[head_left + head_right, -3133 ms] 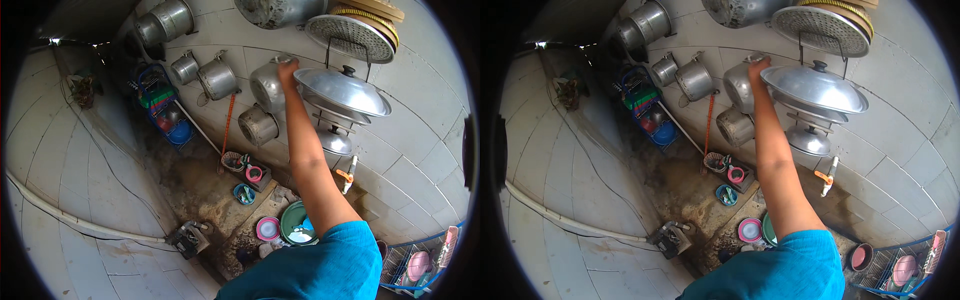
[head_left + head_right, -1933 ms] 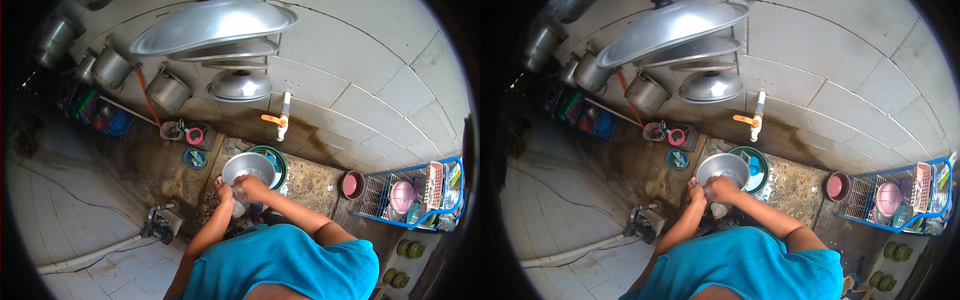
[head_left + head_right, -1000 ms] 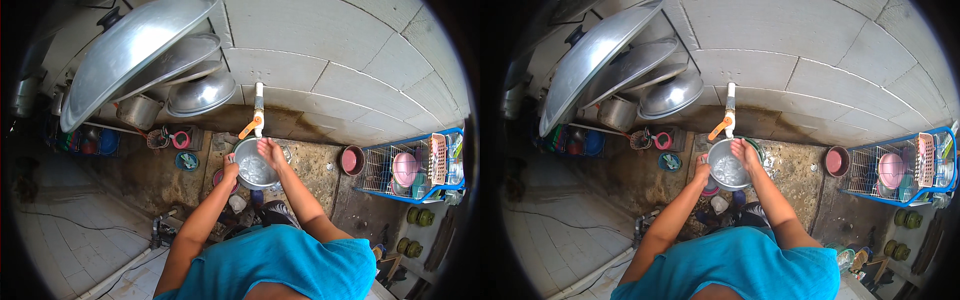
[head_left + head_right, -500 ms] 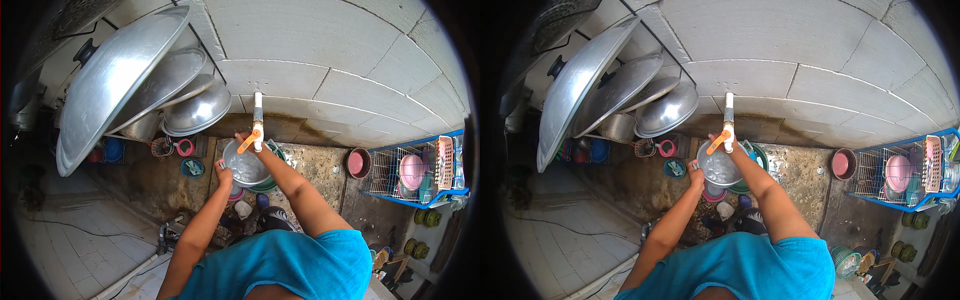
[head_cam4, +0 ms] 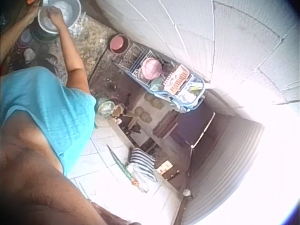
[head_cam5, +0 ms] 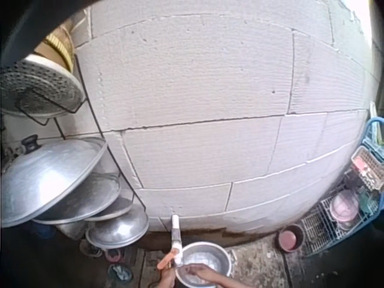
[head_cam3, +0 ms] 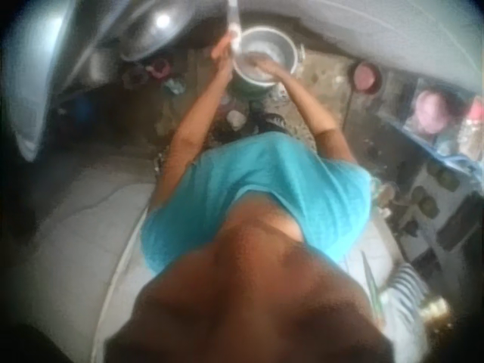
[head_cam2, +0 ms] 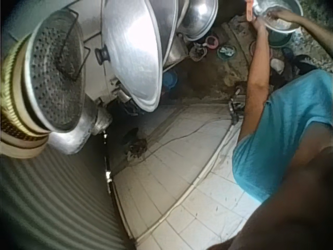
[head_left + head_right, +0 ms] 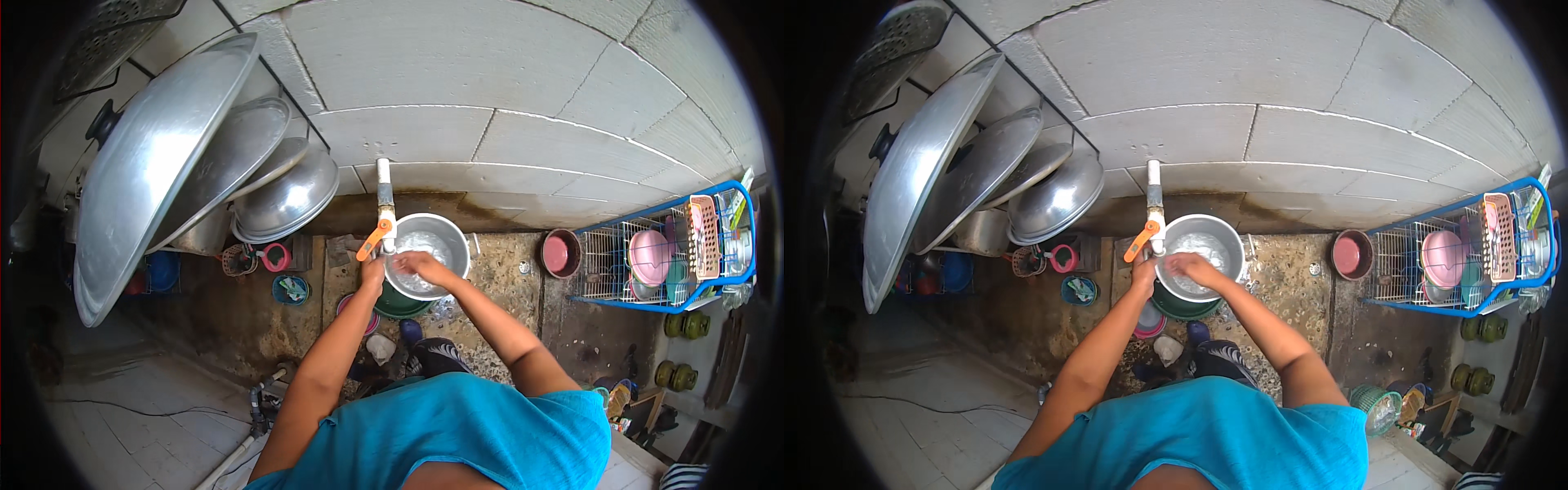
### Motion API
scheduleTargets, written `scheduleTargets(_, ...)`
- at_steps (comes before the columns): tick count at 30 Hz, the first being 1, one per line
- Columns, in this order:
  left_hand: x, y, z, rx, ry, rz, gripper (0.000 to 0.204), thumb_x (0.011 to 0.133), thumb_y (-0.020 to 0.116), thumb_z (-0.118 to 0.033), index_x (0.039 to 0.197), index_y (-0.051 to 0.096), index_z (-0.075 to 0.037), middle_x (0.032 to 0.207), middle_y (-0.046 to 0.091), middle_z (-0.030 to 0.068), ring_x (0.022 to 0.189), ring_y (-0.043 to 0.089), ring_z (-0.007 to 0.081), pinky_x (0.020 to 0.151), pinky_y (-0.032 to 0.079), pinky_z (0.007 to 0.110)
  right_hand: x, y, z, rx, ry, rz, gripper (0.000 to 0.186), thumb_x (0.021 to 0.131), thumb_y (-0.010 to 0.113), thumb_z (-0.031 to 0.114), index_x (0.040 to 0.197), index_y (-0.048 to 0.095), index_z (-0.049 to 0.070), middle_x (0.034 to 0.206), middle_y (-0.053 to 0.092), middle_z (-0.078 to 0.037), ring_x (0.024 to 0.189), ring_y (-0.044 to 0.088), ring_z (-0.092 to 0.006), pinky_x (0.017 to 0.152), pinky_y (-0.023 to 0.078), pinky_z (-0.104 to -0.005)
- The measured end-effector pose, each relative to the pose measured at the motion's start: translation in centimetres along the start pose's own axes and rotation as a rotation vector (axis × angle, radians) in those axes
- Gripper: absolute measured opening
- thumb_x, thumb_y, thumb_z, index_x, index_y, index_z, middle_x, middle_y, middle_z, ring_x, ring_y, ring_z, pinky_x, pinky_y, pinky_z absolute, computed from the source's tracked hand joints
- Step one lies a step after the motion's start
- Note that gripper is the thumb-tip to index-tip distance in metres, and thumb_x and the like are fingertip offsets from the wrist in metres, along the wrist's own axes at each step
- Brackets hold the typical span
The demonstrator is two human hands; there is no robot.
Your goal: The person removes a metal pot from a wall rack, pours rice from a plastic bag into a bowl, and washes the rice by adding water from a basin using a scoop and stirring it by hand.
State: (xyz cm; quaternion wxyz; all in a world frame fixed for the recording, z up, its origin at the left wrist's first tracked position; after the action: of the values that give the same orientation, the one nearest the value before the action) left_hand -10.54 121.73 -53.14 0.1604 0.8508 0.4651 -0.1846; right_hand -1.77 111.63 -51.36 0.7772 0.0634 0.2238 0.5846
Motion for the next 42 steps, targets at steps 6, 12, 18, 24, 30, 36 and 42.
scheduleTargets(6, 0.9, 0.5, 4.3, 0.07, -0.304, 0.078, 0.037, 0.083, 0.051, -0.006, 0.115, 0.049, -0.023, 0.112, 0.053, -0.0027, 0.105, 0.05, 0.0178, 0.079, 0.042, 0.048, -5.1, -0.1, 15.7, -0.877, -0.557, -0.558, 0.02, 0.082, 0.057, 0.009, 0.101, 0.062, 0.006, 0.106, 0.062, -0.012, 0.095, 0.06, -0.0251, 0.082, 0.046, -0.0351)
scheduleTargets(12, 0.0, 0.7, 2.4, -0.238, -0.22, 0.114, 0.047, 0.088, 0.05, -0.007, 0.132, 0.034, -0.013, 0.123, 0.046, 0.0062, 0.11, 0.049, 0.0167, 0.083, 0.046, 0.028, -2.3, 9.6, 18.4, -1.13, -0.937, -0.068, 0.033, 0.077, 0.065, 0.026, 0.106, 0.063, 0.012, 0.111, 0.059, -0.008, 0.108, 0.053, -0.0287, 0.091, 0.042, -0.0401)
scheduleTargets(18, -1.2, -5.0, 1.5, 0.013, -0.223, -0.077, 0.045, 0.079, 0.046, 0.0, 0.122, 0.041, -0.01, 0.117, 0.048, 0.0066, 0.104, 0.051, 0.0214, 0.082, 0.046, 0.038, 1.4, 9.6, 17.4, -1.285, -0.966, -0.288, 0.025, 0.069, 0.067, 0.032, 0.086, 0.066, 0.014, 0.07, 0.055, -0.002, 0.074, 0.057, -0.0228, 0.065, 0.044, -0.0368)
scheduleTargets(24, -2.5, -8.4, 3.0, 0.029, -0.172, -0.278, 0.039, 0.078, 0.044, 0.004, 0.116, 0.043, -0.007, 0.111, 0.049, 0.0077, 0.095, 0.052, 0.0204, 0.076, 0.048, 0.037, 1.2, 8.8, 17.1, -1.186, -0.866, -0.614, 0.017, 0.07, 0.067, 0.029, 0.075, 0.06, 0.014, 0.062, 0.051, -0.001, 0.068, 0.054, -0.021, 0.067, 0.04, -0.0375)
scheduleTargets(30, -4.0, -6.5, 4.6, 0.135, -0.319, -0.261, 0.044, 0.075, 0.044, 0.006, 0.116, 0.036, -0.009, 0.112, 0.046, 0.0128, 0.096, 0.053, 0.0246, 0.076, 0.047, 0.041, -6.4, 5.7, 8.3, -0.92, -0.613, -0.719, 0.06, 0.077, 0.061, 0.021, 0.132, 0.039, 0.012, 0.138, 0.032, -0.017, 0.117, 0.039, -0.0361, 0.094, 0.03, -0.0465)
scheduleTargets(36, -0.9, -6.6, 6.9, 0.325, -0.214, -0.239, 0.04, 0.075, 0.048, 0.002, 0.112, 0.038, -0.006, 0.107, 0.049, 0.0114, 0.089, 0.055, 0.0262, 0.064, 0.049, 0.044, -9.5, 5.1, -3.0, -1.112, -0.237, -0.411, 0.043, 0.075, 0.065, 0.025, 0.113, 0.055, 0.008, 0.114, 0.055, -0.016, 0.103, 0.052, -0.0297, 0.087, 0.036, -0.0411)
scheduleTargets(42, -3.1, 4.2, 5.8, 0.167, -0.455, 0.228, 0.051, 0.086, 0.056, -0.017, 0.129, 0.032, -0.003, 0.125, 0.044, 0.0138, 0.112, 0.048, 0.0287, 0.083, 0.048, 0.048, -11.4, -6.0, -7.0, -1.008, -0.042, -0.593, 0.044, 0.07, 0.069, 0.033, 0.104, 0.061, 0.007, 0.093, 0.064, -0.016, 0.09, 0.059, -0.0279, 0.083, 0.038, -0.0377)
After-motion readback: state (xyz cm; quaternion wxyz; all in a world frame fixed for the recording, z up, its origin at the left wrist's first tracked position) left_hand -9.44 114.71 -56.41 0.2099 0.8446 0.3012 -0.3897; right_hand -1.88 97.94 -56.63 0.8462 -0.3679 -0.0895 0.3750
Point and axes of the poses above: each hand's wrist, its own x-axis towards the middle knuckle, its own y-axis out of the palm, z = x × y, the point moved 8 cm from there along x, towards the middle knuckle
